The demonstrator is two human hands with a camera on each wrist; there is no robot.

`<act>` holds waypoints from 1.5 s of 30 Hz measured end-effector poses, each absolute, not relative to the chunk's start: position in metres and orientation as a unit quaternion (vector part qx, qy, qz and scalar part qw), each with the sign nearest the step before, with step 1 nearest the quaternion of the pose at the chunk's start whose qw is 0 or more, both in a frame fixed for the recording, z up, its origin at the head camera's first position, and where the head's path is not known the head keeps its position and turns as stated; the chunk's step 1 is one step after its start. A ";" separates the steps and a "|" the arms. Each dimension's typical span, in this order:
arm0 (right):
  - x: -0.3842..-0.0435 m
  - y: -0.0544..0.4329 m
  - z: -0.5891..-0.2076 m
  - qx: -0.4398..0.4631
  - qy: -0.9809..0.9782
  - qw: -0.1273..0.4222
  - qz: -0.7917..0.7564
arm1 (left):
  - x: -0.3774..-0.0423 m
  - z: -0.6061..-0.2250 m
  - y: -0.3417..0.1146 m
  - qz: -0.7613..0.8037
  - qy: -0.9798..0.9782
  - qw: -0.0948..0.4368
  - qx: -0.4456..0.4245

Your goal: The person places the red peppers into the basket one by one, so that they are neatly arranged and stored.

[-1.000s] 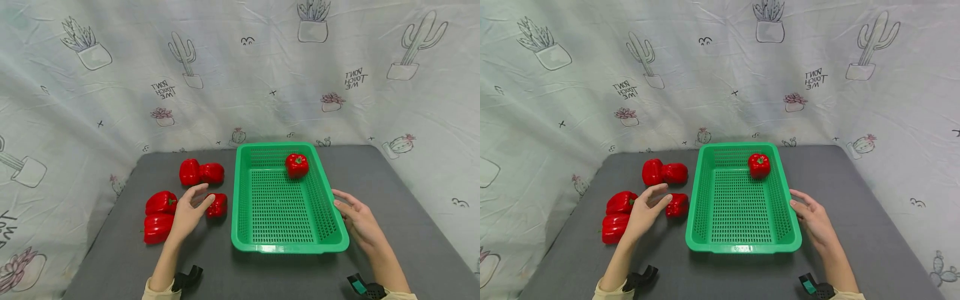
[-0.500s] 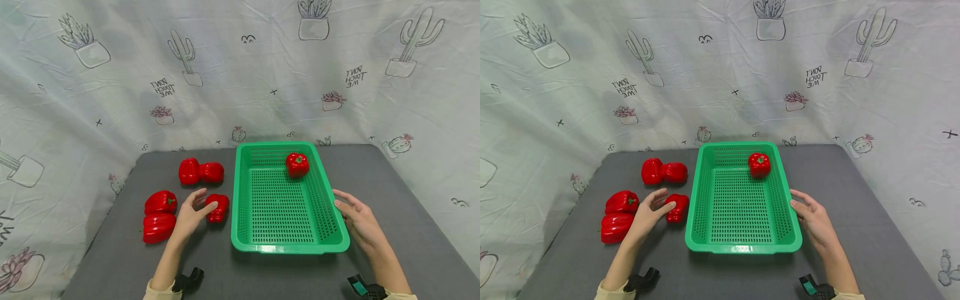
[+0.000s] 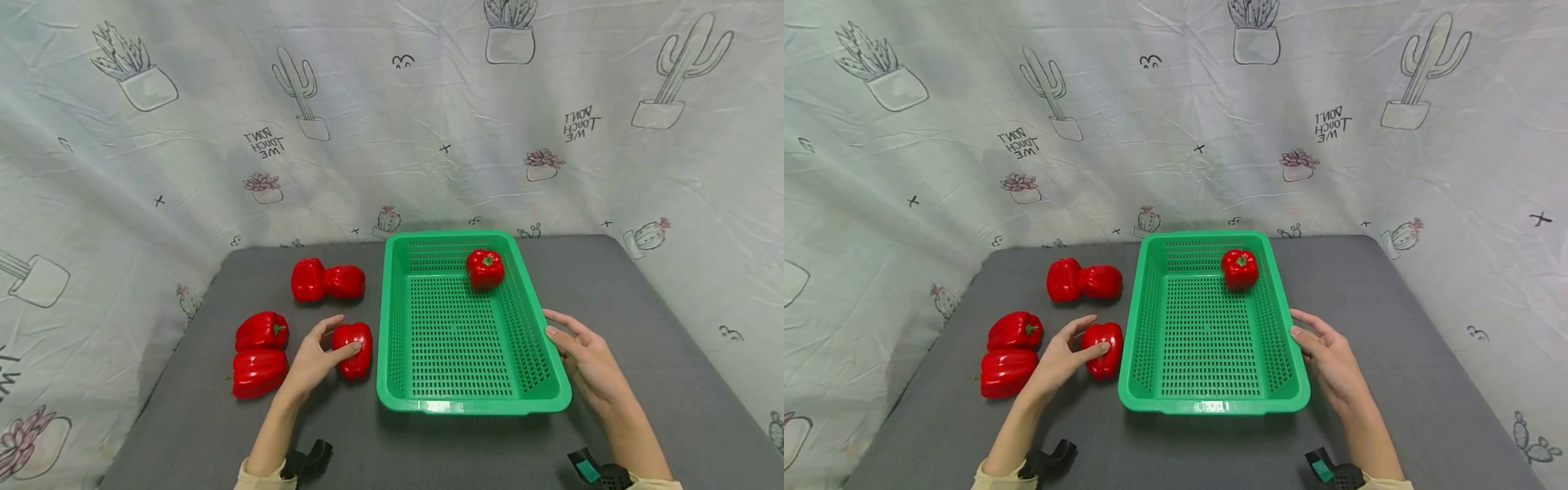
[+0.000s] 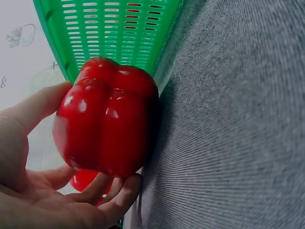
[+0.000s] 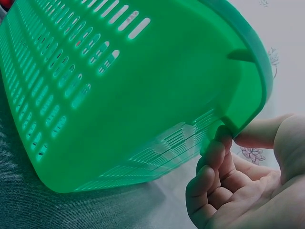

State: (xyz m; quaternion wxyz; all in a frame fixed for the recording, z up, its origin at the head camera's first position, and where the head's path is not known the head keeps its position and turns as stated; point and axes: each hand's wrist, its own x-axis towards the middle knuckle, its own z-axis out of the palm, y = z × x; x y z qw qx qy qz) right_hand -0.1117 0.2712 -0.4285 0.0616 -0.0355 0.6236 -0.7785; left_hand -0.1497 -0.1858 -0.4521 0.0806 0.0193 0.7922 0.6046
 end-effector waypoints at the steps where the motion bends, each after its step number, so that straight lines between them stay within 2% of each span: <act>1: -0.112 0.271 -0.428 -0.037 0.623 0.063 -0.779 | -0.150 -0.452 -0.186 0.603 0.794 0.082 0.016; 9: -0.111 0.272 -0.428 -0.046 0.624 0.069 -0.777 | -0.149 -0.450 -0.187 0.581 0.807 0.102 -0.007; 45: -0.110 0.272 -0.428 -0.039 0.631 0.065 -0.772 | -0.147 -0.453 -0.193 0.586 0.800 0.131 0.007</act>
